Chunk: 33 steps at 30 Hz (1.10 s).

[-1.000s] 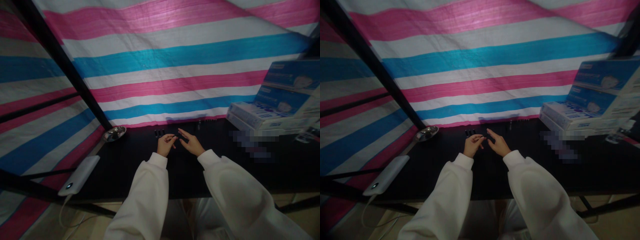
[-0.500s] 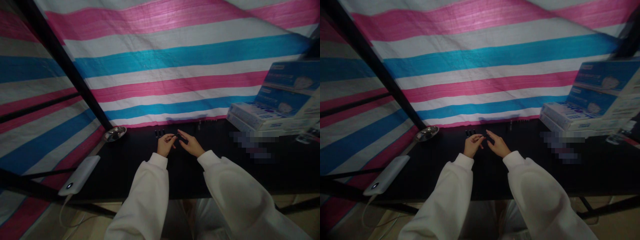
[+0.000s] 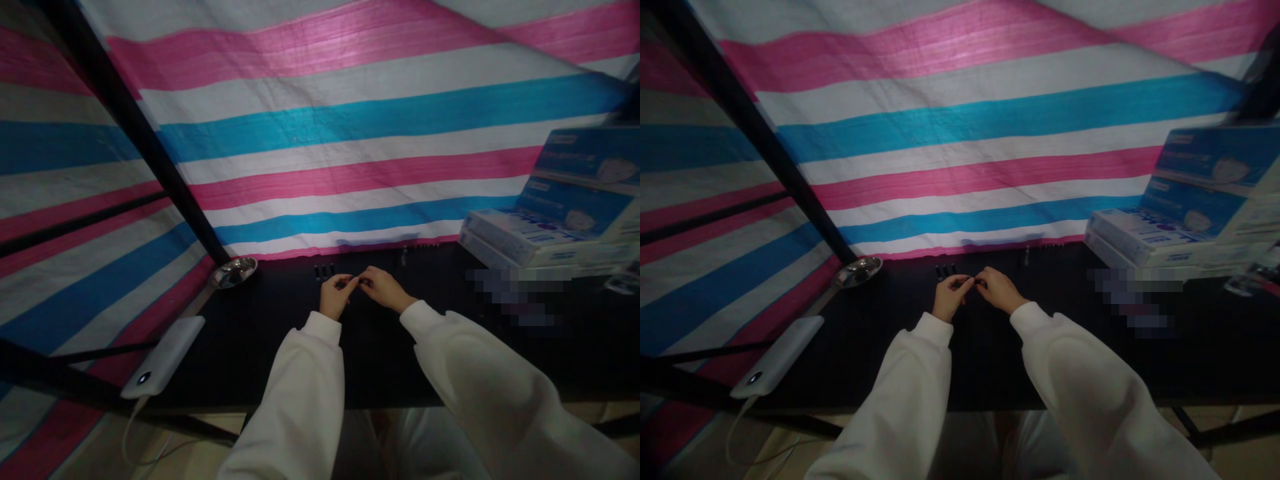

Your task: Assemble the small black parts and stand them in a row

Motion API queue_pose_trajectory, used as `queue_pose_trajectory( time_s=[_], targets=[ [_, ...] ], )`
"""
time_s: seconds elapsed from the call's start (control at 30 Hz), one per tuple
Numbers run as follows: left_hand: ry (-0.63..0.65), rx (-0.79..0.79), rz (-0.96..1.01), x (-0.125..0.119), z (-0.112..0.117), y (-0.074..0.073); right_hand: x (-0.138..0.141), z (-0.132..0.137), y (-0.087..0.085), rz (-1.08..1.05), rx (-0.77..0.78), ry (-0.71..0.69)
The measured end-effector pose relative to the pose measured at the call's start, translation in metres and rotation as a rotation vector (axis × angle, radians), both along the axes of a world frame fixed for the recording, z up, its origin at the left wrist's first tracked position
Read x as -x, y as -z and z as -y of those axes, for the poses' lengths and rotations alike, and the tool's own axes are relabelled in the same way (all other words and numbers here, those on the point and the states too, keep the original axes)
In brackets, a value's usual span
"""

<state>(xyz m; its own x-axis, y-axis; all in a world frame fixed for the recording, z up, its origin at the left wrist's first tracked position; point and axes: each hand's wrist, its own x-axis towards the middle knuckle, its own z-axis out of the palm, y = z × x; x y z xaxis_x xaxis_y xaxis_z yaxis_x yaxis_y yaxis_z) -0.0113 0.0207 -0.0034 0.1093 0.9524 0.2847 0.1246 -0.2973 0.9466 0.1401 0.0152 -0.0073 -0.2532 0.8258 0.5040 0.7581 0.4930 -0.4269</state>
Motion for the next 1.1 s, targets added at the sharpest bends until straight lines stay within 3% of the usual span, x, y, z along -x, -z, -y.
queue_pose_trajectory(
  time_s=[0.13,0.27,0.4,0.67,0.93,1.1],
  targets=[
    [-0.19,0.083,0.202,0.004,-0.003,-0.007,0.005,-0.025,0.0,-0.03,0.163,-0.009],
    [-0.301,0.173,0.471,0.012,-0.008,-0.009,0.016,-0.051,0.004,-0.047,0.21,0.074],
    [-0.299,0.282,0.619,0.013,-0.011,-0.006,0.032,-0.07,0.012,-0.051,0.259,0.13],
    [-0.253,0.332,0.684,0.011,-0.006,-0.008,0.046,-0.079,0.026,0.036,0.342,0.174],
    [-0.248,0.351,0.688,0.011,-0.008,-0.007,0.042,-0.079,0.023,0.103,0.399,0.153],
    [-0.244,0.349,0.694,0.012,-0.009,-0.006,0.021,-0.065,0.019,0.152,0.446,0.136]
  ],
)
